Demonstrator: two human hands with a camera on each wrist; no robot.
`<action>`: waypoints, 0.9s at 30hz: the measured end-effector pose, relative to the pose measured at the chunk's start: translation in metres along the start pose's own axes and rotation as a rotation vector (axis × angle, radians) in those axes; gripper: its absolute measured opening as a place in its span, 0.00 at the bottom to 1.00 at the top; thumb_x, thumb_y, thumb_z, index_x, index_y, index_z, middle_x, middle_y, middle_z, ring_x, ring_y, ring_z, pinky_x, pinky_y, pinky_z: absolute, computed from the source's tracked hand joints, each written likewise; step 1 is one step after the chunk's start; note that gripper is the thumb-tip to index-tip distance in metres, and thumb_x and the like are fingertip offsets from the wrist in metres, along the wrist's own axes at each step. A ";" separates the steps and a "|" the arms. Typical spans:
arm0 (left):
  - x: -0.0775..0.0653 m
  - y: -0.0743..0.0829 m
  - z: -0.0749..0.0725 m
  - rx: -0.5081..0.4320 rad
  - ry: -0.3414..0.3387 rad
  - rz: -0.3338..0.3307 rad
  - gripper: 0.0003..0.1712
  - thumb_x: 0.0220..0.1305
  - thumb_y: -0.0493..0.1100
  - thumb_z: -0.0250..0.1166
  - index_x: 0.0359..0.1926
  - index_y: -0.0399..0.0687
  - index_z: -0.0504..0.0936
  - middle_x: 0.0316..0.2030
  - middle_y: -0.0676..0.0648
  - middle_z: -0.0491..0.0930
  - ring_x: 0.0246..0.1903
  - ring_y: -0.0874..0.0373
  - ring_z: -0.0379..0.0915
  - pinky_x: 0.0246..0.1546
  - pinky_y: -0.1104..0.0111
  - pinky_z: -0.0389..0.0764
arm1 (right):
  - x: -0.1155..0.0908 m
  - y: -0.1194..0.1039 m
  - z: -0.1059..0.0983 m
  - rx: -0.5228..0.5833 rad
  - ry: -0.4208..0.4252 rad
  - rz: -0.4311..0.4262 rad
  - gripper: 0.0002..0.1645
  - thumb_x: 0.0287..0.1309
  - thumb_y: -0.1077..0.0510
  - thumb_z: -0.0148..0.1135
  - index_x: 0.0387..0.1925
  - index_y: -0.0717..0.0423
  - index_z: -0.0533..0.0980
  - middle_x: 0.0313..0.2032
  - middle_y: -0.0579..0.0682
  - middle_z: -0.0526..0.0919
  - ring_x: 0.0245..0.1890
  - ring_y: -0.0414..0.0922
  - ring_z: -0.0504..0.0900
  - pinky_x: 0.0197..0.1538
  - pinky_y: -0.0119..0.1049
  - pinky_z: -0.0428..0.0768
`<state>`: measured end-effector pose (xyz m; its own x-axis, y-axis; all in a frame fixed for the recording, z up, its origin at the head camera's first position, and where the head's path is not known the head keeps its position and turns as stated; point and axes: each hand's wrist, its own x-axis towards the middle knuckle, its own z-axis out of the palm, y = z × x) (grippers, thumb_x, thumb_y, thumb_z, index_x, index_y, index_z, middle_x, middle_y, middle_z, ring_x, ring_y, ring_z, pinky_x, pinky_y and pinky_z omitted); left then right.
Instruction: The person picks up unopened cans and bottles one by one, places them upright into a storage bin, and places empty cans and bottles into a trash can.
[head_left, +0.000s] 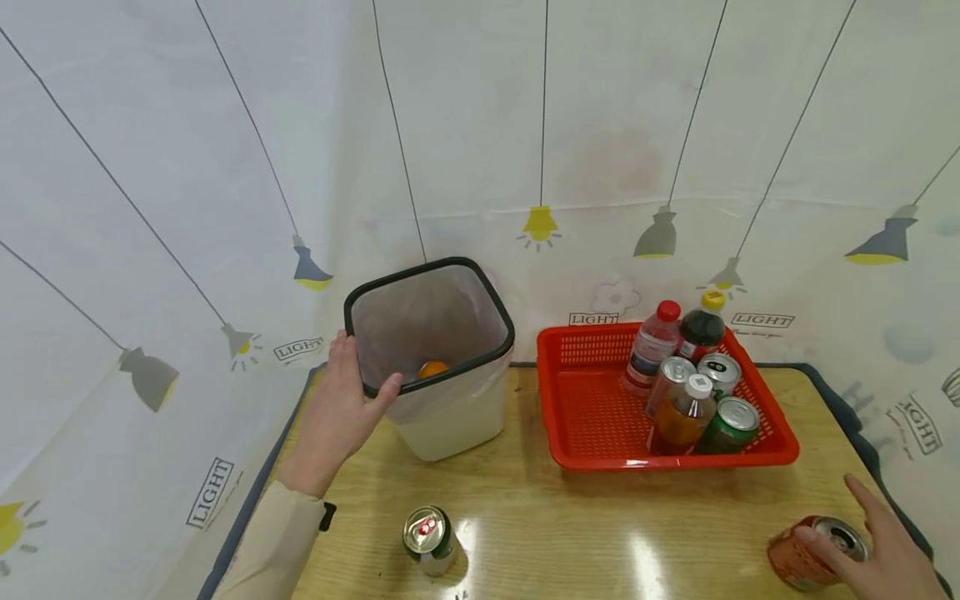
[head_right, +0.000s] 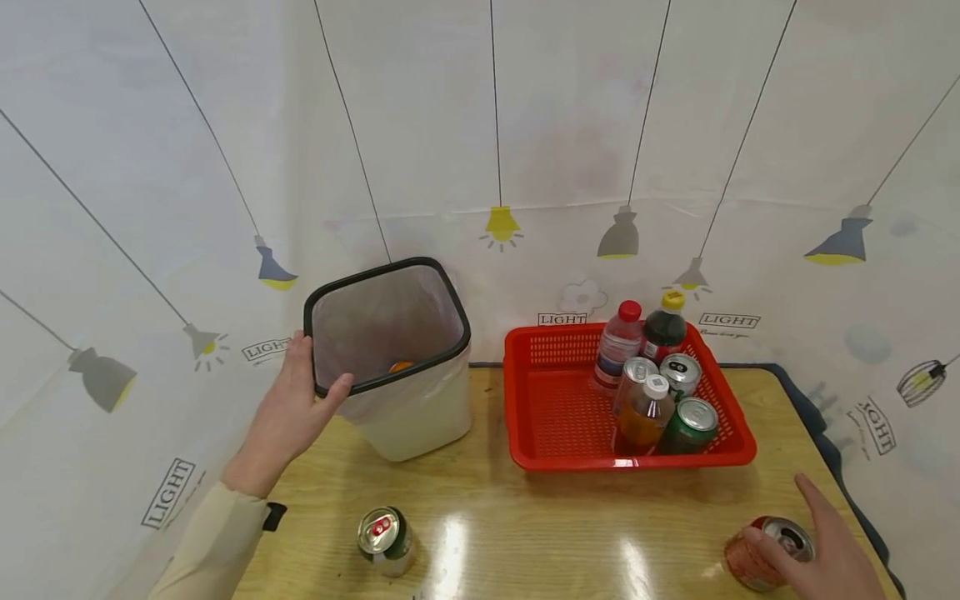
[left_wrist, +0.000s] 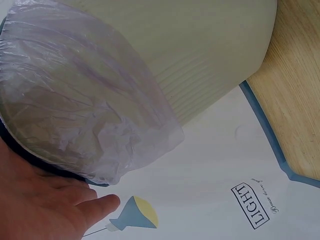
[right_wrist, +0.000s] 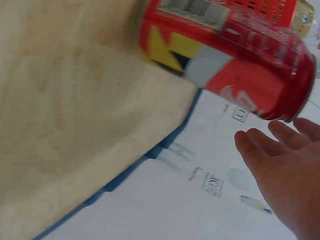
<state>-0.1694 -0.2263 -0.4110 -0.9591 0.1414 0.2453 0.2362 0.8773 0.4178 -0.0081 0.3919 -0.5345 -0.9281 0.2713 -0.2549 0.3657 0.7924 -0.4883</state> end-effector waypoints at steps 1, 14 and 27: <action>0.000 0.000 0.000 0.001 -0.002 -0.002 0.56 0.74 0.69 0.54 0.78 0.28 0.48 0.80 0.28 0.42 0.79 0.33 0.39 0.72 0.39 0.58 | 0.001 0.003 0.002 0.016 -0.011 0.008 0.71 0.70 0.31 0.58 0.74 0.81 0.30 0.68 0.88 0.41 0.61 0.86 0.52 0.56 0.79 0.65; 0.001 0.001 0.000 0.004 -0.007 -0.002 0.57 0.73 0.70 0.53 0.78 0.27 0.49 0.79 0.27 0.42 0.78 0.32 0.40 0.72 0.39 0.58 | 0.015 0.030 0.028 0.149 -0.121 0.182 0.83 0.57 0.23 0.65 0.76 0.76 0.27 0.70 0.85 0.43 0.64 0.81 0.54 0.59 0.71 0.70; 0.000 0.000 -0.001 0.023 -0.023 -0.011 0.58 0.74 0.71 0.52 0.79 0.27 0.46 0.80 0.28 0.40 0.79 0.33 0.40 0.72 0.39 0.57 | 0.005 0.020 0.030 0.071 -0.061 0.168 0.64 0.58 0.27 0.67 0.67 0.77 0.54 0.52 0.79 0.68 0.43 0.66 0.78 0.40 0.53 0.83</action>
<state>-0.1692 -0.2264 -0.4103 -0.9650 0.1422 0.2204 0.2224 0.8890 0.4003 -0.0037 0.3928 -0.5706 -0.8484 0.3614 -0.3868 0.5213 0.6972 -0.4920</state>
